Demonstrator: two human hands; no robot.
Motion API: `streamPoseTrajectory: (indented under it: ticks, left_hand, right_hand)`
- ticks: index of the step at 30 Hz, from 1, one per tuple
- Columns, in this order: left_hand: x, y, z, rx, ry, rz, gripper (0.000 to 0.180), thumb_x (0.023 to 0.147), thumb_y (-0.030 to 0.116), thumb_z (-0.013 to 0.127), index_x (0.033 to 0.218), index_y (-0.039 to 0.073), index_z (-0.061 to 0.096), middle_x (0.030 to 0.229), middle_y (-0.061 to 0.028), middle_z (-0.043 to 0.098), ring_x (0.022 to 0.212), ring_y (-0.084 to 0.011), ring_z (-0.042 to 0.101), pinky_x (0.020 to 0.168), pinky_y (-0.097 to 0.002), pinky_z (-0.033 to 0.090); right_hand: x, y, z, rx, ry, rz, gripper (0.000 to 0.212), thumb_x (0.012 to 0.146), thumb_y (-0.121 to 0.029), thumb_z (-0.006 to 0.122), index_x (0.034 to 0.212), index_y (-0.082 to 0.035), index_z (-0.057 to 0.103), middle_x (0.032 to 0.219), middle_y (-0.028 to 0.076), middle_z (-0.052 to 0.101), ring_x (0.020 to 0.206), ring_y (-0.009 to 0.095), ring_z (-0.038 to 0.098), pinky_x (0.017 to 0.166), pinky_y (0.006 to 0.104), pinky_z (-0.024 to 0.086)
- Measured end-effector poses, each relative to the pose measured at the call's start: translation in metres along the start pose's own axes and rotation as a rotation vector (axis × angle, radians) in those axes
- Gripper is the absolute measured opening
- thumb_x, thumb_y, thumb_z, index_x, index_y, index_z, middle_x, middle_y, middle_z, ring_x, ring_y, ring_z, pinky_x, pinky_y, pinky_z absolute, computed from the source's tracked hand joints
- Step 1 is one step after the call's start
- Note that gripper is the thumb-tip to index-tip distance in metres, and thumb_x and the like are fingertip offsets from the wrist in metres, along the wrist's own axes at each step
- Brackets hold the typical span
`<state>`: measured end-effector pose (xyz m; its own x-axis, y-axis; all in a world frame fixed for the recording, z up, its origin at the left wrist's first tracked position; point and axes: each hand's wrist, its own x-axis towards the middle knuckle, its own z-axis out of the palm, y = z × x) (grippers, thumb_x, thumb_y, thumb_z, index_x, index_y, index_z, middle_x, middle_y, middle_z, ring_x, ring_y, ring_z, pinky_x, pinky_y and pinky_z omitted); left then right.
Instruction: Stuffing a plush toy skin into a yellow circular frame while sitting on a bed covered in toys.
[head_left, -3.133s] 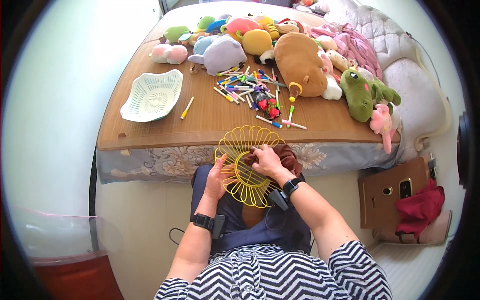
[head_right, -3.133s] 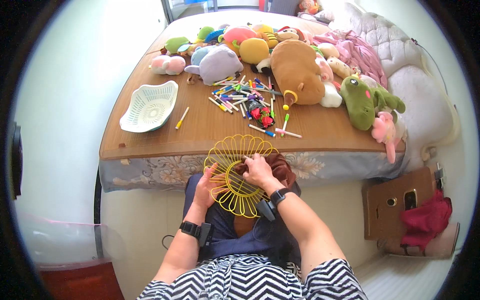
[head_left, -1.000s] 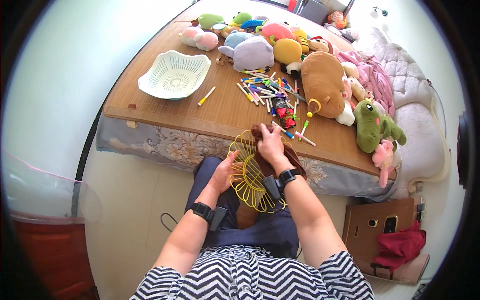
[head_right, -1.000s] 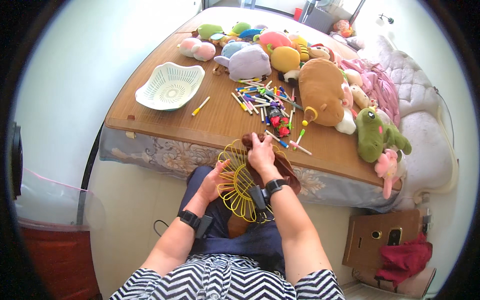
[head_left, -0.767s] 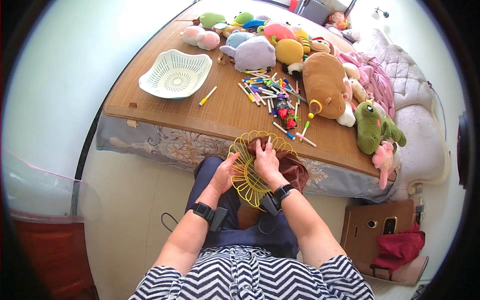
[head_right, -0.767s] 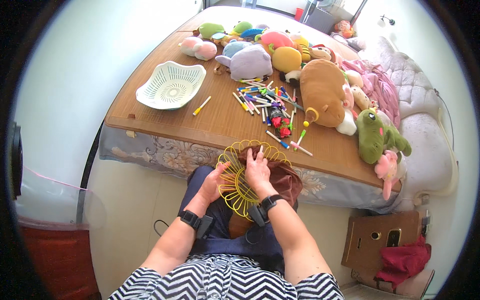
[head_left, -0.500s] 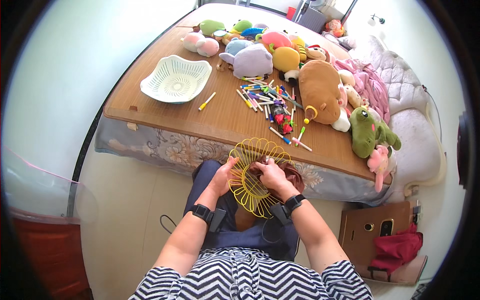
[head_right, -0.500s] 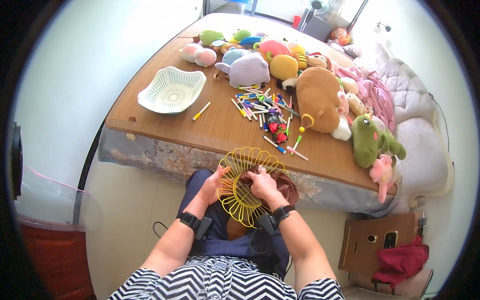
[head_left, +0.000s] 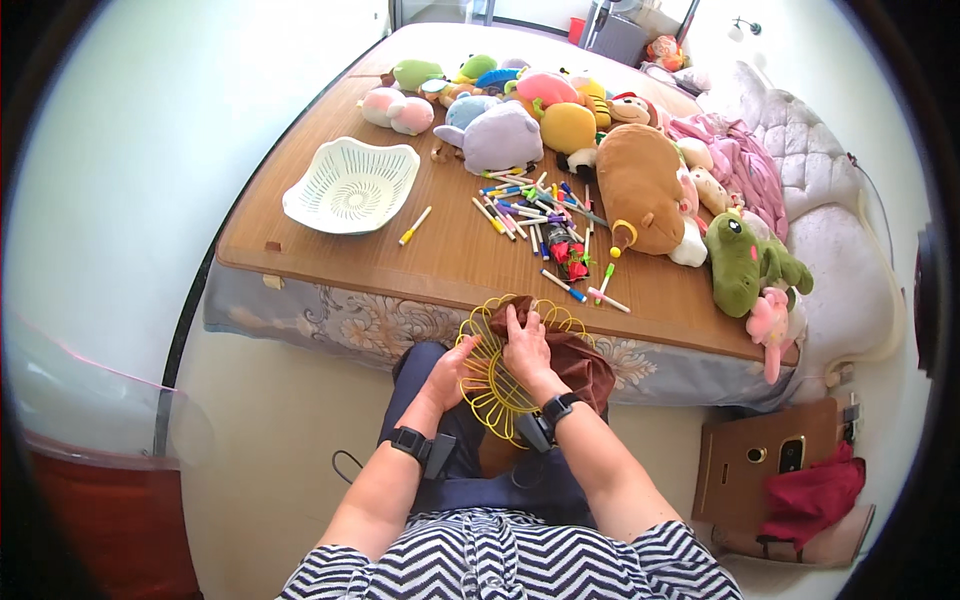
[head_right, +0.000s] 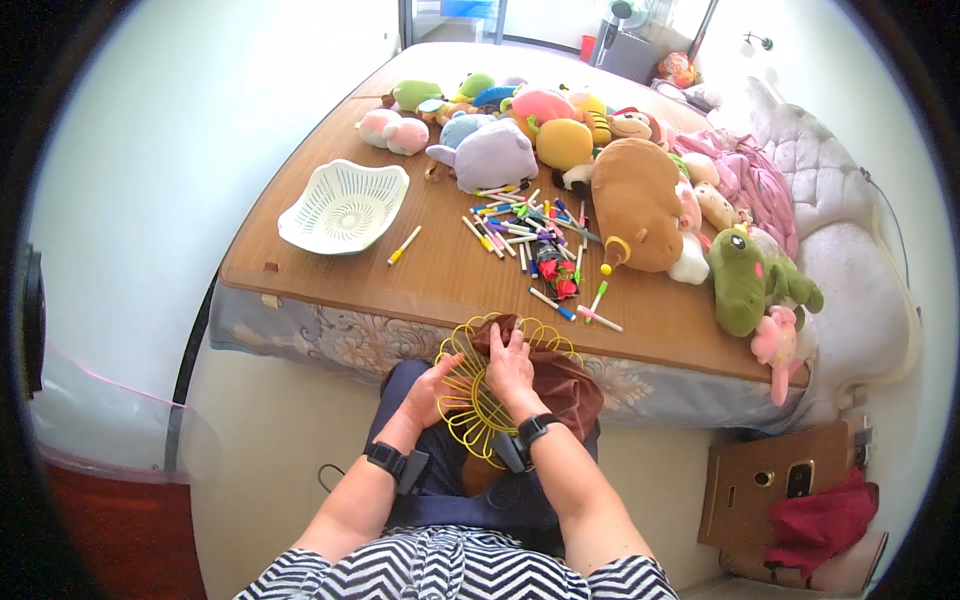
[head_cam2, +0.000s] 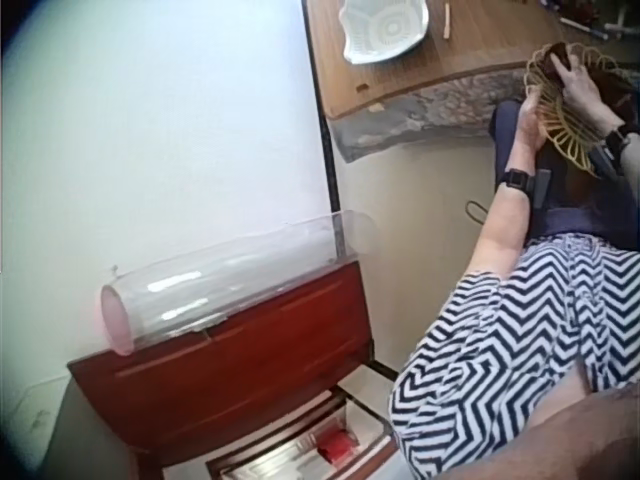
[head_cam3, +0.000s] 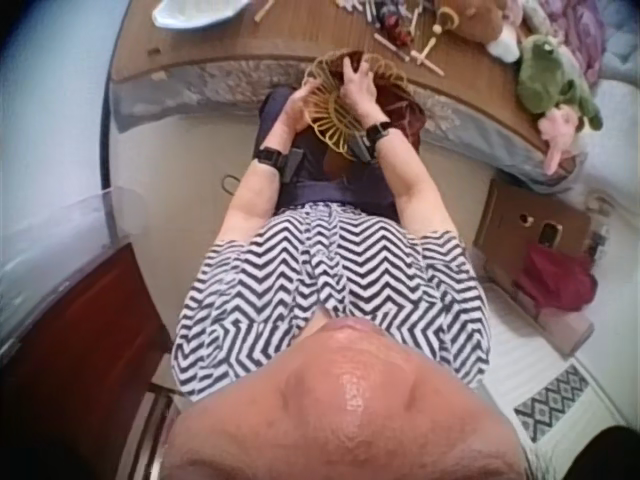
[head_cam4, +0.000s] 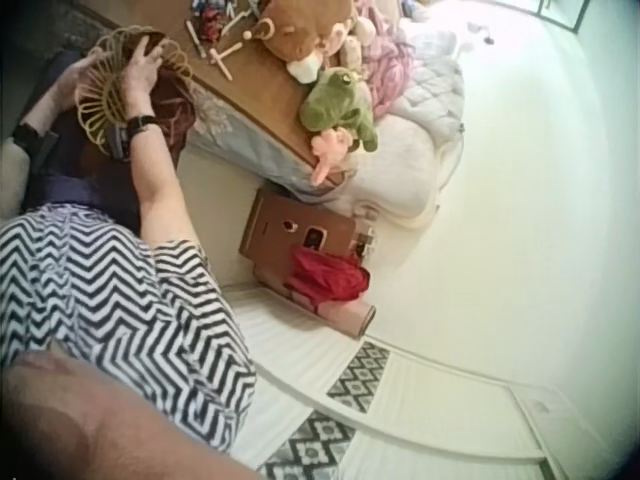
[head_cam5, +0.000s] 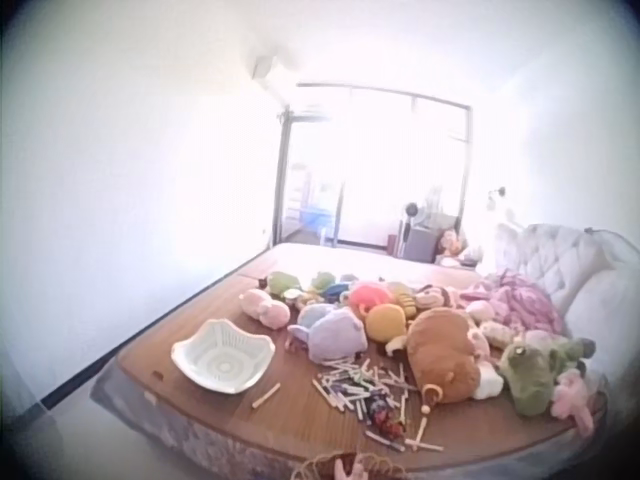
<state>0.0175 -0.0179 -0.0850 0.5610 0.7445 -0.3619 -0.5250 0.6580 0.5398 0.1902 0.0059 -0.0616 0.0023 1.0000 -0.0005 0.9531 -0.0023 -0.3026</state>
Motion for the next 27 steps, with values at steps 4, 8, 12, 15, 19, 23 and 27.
streamPoseTrajectory:
  ticks: [4,8,12,15,19,23,27]
  left_hand:
    - [0.005,0.003,0.002,-0.008,-0.013,-0.024,0.057,0.098,0.055,0.038,0.137,0.013,0.038,0.113,-0.0222,0.060,0.099,-0.0354,0.063,0.087,-0.0466,0.051]
    - [0.006,0.006,0.009,-0.082,-0.084,-0.029,0.060,0.097,0.056,0.040,0.137,0.011,0.037,0.114,-0.0208,0.060,0.098,-0.0328,0.063,0.086,-0.0448,0.052]
    - [-0.003,0.009,0.011,-0.126,-0.209,-0.015,0.065,0.096,0.058,0.041,0.144,0.015,0.030,0.124,-0.0214,0.056,0.107,-0.0358,0.060,0.092,-0.0498,0.050]
    - [-0.016,0.009,0.019,-0.192,-0.235,0.041,0.068,0.096,0.059,0.040,0.149,0.020,0.024,0.133,-0.0221,0.050,0.115,-0.0377,0.056,0.096,-0.0539,0.046]
    - [-0.011,-0.001,0.014,-0.119,-0.132,0.058,0.061,0.097,0.052,0.044,0.147,0.020,0.028,0.132,-0.0209,0.050,0.114,-0.0360,0.055,0.094,-0.0542,0.046]
    - [0.007,-0.011,-0.013,-0.130,-0.068,0.057,0.047,0.099,0.039,0.047,0.139,0.017,0.039,0.125,-0.0186,0.055,0.109,-0.0349,0.057,0.091,-0.0534,0.048]
    - [0.003,-0.004,0.004,-0.054,-0.029,0.055,0.039,0.100,0.034,0.045,0.132,0.012,0.045,0.118,-0.0177,0.059,0.105,-0.0339,0.060,0.090,-0.0518,0.049]
  right_hand:
    - [-0.018,0.020,-0.004,-0.058,-0.064,-0.097,0.068,0.074,-0.004,0.059,0.139,-0.013,0.042,0.132,0.026,0.041,0.108,0.043,0.053,0.083,0.0482,0.054]
    - [-0.035,0.023,-0.019,-0.049,-0.150,-0.106,0.062,0.075,-0.004,0.059,0.135,-0.013,0.046,0.128,0.025,0.044,0.106,0.043,0.055,0.083,0.0489,0.053]
    - [-0.030,0.018,-0.052,0.142,-0.320,-0.084,0.050,0.076,-0.010,0.059,0.126,-0.017,0.058,0.118,0.024,0.052,0.104,0.040,0.057,0.089,0.0449,0.050]
    - [-0.008,0.007,-0.054,0.367,0.010,-0.055,0.050,0.076,-0.011,0.059,0.126,-0.012,0.058,0.110,0.023,0.054,0.102,0.039,0.058,0.090,0.0428,0.049]
    - [0.028,-0.007,-0.052,0.367,0.281,-0.028,0.051,0.076,-0.009,0.060,0.127,-0.016,0.056,0.116,0.022,0.049,0.102,0.042,0.054,0.090,0.0460,0.048]
    - [0.016,-0.016,-0.001,0.148,0.213,-0.044,0.060,0.075,-0.005,0.058,0.133,-0.019,0.049,0.129,0.022,0.040,0.109,0.044,0.047,0.089,0.0500,0.048]
    - [-0.005,-0.007,0.000,0.104,0.138,-0.031,0.060,0.076,-0.005,0.058,0.134,-0.015,0.047,0.129,0.022,0.041,0.108,0.043,0.048,0.087,0.0489,0.050]
